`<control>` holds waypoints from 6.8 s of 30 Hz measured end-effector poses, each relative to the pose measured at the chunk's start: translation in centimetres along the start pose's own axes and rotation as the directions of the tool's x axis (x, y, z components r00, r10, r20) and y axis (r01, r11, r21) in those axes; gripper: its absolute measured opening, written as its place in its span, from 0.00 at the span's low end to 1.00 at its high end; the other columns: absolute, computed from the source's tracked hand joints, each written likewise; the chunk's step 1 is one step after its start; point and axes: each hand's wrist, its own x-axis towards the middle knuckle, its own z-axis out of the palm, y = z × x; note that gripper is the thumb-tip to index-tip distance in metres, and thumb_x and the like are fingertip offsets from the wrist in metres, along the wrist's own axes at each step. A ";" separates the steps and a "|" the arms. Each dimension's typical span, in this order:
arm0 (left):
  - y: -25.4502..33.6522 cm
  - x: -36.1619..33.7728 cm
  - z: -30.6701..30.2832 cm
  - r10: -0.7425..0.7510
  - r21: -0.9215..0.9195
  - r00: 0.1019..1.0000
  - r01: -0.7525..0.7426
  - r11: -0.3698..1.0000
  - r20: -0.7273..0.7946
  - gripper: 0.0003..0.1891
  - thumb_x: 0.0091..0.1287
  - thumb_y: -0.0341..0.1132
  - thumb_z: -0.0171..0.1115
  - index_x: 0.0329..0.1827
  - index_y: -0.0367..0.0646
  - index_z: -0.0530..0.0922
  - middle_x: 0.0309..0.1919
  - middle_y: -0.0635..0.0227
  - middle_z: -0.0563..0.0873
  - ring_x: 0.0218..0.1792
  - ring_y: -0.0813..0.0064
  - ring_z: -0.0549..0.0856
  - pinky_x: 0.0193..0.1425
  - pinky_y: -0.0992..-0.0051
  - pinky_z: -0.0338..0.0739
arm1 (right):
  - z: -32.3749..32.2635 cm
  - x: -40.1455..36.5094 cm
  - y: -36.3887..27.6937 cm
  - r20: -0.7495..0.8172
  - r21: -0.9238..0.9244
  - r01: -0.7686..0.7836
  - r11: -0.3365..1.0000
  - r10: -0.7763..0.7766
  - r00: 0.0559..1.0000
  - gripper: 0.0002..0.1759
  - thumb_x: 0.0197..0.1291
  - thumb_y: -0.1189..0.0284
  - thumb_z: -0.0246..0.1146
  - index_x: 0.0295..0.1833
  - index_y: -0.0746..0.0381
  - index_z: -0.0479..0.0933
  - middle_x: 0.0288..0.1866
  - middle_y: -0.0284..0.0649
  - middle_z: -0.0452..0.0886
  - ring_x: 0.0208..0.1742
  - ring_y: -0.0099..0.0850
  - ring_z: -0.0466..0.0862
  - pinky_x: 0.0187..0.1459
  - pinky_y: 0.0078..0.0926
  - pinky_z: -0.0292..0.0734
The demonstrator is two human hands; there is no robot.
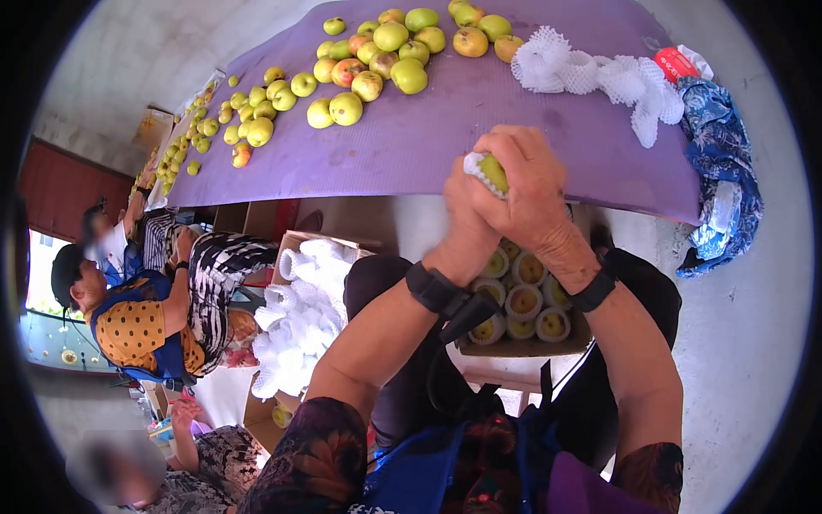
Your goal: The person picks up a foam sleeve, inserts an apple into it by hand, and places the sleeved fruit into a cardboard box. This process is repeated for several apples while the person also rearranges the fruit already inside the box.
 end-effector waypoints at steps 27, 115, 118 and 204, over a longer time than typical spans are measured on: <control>1.5 2.5 -3.4 -0.234 -0.367 0.851 0.430 0.825 0.470 0.29 0.77 0.53 0.33 0.62 0.37 0.69 0.52 0.54 0.81 0.50 0.57 0.84 0.45 0.59 0.86 | -3.5 -1.3 3.8 0.628 0.517 -0.733 0.443 0.385 0.676 0.38 0.52 0.64 0.70 0.67 0.66 0.66 0.54 0.41 0.79 0.54 0.29 0.78 0.54 0.26 0.73; 5.1 2.9 -6.8 0.085 0.140 0.981 -0.110 0.984 0.176 0.23 0.69 0.51 0.55 0.48 0.37 0.82 0.40 0.65 0.83 0.39 0.76 0.84 0.38 0.78 0.77 | 6.3 -18.7 9.3 0.426 0.496 -0.832 -0.250 0.905 -0.018 0.25 0.56 0.66 0.70 0.56 0.65 0.72 0.54 0.41 0.76 0.54 0.32 0.78 0.53 0.36 0.77; 5.2 2.8 -6.6 0.084 0.174 0.979 -0.117 0.978 0.187 0.22 0.69 0.51 0.55 0.47 0.38 0.82 0.39 0.66 0.83 0.38 0.78 0.83 0.37 0.79 0.76 | 8.1 -19.6 10.7 0.405 0.532 -0.805 -0.263 0.914 -0.031 0.26 0.57 0.66 0.69 0.57 0.65 0.71 0.55 0.41 0.74 0.53 0.31 0.76 0.50 0.35 0.79; 4.9 2.1 -6.8 0.238 0.545 0.933 -0.352 0.761 0.270 0.13 0.67 0.39 0.61 0.44 0.37 0.81 0.29 0.68 0.83 0.32 0.79 0.83 0.34 0.79 0.75 | 14.0 -17.5 12.4 0.248 -0.181 -0.949 0.260 0.945 0.211 0.53 0.44 0.50 0.71 0.68 0.73 0.61 0.62 0.59 0.73 0.64 0.49 0.74 0.63 0.35 0.68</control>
